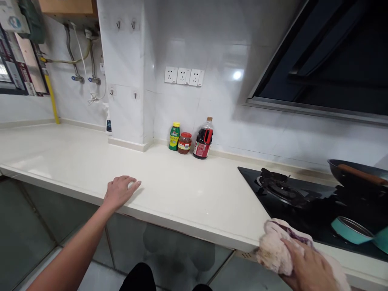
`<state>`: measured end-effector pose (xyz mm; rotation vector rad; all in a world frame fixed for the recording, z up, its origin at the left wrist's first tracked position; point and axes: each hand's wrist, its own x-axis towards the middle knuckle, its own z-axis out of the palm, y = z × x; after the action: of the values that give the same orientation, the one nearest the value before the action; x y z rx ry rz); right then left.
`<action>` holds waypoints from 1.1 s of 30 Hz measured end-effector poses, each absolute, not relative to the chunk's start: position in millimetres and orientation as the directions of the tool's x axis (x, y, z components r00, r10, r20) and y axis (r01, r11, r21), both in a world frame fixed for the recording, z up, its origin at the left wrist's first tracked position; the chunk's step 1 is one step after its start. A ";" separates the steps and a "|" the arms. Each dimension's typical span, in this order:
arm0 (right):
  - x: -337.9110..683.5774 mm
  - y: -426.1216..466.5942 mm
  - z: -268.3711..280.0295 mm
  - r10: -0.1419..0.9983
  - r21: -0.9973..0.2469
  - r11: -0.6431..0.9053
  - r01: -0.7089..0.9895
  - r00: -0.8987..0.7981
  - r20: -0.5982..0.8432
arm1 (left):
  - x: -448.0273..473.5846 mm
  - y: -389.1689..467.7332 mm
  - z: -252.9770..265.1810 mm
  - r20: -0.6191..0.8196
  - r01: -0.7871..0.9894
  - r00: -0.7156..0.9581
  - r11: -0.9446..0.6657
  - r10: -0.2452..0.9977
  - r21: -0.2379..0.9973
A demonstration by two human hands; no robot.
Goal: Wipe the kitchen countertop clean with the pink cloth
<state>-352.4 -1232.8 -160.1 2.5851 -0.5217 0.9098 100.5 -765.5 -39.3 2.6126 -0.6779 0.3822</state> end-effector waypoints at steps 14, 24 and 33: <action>-98.2 -970.8 -79.7 0.103 -0.074 -0.989 0.129 0.953 0.285 | 96.9 -762.6 -45.9 0.433 -0.544 0.819 -0.748 -0.376 0.380; -8.9 -941.3 -28.1 0.234 -0.211 -0.928 0.306 0.922 0.310 | 100.0 -756.2 -39.2 0.380 -0.533 0.844 -0.668 -0.378 0.520; -39.6 -971.9 -0.1 0.101 -0.266 -0.940 0.213 0.919 0.381 | 65.8 -752.8 -24.8 0.512 -0.734 0.670 -0.581 -0.537 0.352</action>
<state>-39.6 -971.9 -0.1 3.3759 0.2832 0.6428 65.8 -752.8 -24.8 2.3395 -0.9800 0.4779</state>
